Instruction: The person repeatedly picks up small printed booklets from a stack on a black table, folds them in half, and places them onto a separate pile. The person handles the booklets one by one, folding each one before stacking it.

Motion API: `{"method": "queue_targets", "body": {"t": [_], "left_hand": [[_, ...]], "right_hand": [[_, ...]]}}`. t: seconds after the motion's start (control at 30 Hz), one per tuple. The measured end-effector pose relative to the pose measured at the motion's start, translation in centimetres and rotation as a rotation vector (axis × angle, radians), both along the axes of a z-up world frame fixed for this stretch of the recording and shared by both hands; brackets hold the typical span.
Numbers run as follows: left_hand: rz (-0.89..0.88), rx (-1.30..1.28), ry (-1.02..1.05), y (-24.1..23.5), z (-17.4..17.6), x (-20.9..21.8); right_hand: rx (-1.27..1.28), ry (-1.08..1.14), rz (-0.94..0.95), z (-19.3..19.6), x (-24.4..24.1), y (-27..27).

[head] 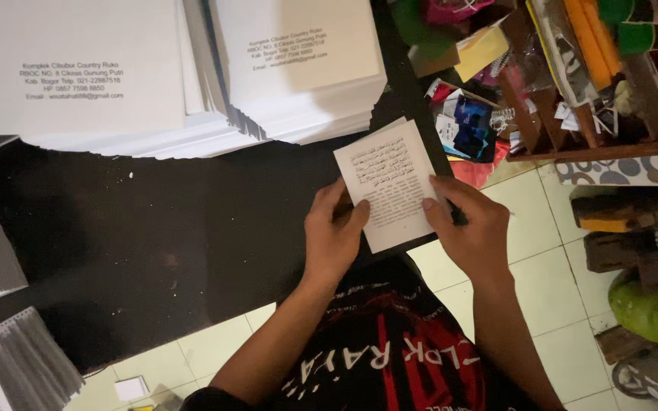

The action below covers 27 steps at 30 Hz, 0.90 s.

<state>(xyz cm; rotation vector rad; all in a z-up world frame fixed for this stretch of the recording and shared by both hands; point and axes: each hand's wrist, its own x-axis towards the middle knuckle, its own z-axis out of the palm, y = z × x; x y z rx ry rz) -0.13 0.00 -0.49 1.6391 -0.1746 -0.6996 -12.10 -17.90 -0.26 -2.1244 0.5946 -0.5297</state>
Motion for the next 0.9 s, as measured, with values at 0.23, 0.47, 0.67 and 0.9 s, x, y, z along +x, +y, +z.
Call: {"method": "queue_targets", "body": {"t": [0.23,0.47,0.67,0.9], "left_hand": [[0.121,0.026,-0.009,0.2,-1.2,-0.5],[0.218,-0.091,0.058,2.5,-2.0,-0.6],[0.173,-0.225,-0.179,9.2,-3.2,0.0],[0.139,-0.303,-0.388,14.9,2.8,3.0]], "right_hand": [[-0.084,0.01,0.08,-0.3,-0.1,-0.3],[-0.134,-0.06,0.083,-0.5,-0.2,-0.3],[0.155,-0.292,0.135,0.0,1.2,4.7],[0.404,-0.299,0.422,0.0,8.2,14.0]]}}
